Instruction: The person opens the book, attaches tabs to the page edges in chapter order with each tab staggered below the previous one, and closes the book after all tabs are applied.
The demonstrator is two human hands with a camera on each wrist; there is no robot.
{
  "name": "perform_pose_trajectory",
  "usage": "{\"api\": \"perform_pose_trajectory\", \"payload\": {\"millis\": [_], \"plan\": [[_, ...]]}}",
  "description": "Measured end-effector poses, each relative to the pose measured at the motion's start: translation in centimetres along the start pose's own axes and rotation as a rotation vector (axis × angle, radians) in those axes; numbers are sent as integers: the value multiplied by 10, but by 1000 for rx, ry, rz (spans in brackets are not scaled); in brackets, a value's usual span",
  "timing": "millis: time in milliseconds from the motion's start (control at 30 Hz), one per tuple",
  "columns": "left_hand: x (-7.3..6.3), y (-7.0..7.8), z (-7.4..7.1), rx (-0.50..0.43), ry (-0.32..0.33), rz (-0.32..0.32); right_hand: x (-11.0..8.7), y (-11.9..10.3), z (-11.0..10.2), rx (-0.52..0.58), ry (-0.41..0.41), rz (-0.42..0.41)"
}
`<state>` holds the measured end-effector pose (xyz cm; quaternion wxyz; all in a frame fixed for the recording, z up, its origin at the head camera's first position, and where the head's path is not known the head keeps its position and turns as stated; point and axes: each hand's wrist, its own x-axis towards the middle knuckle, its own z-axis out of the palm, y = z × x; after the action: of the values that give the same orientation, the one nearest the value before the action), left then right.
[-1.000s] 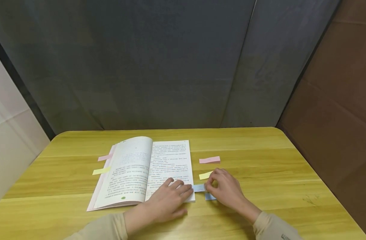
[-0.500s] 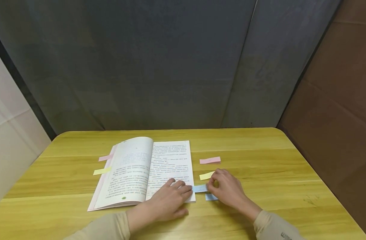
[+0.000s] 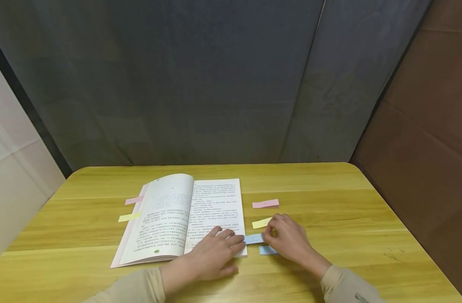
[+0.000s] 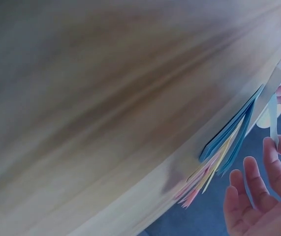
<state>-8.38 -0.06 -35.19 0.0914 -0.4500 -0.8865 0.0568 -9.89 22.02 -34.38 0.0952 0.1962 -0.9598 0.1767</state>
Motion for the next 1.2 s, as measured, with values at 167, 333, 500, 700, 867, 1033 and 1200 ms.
{"api": "perform_pose_trajectory", "payload": {"millis": [167,333,500,700,867,1033,1200], "plan": [[0,1,0,-15,-28,-8,0,1,0,-1,-8,-5],[-2,-1,-2,-57,-29,-7,-1,2,0,-11,-8,-10],[-4,-1,-2,-95,-47,-15,-1,2,1,-28,-3,-13],[-6,0,-3,-99,-78,-27,-1,2,1,-30,-5,-9],[-8,0,-4,-95,-96,-35,-1,3,1,-25,-4,-16],[-17,-5,-6,-89,-70,-85,-2,3,1,-4,2,-25],[-39,-17,-9,-109,37,-108,0,3,1,21,45,-48]]}}
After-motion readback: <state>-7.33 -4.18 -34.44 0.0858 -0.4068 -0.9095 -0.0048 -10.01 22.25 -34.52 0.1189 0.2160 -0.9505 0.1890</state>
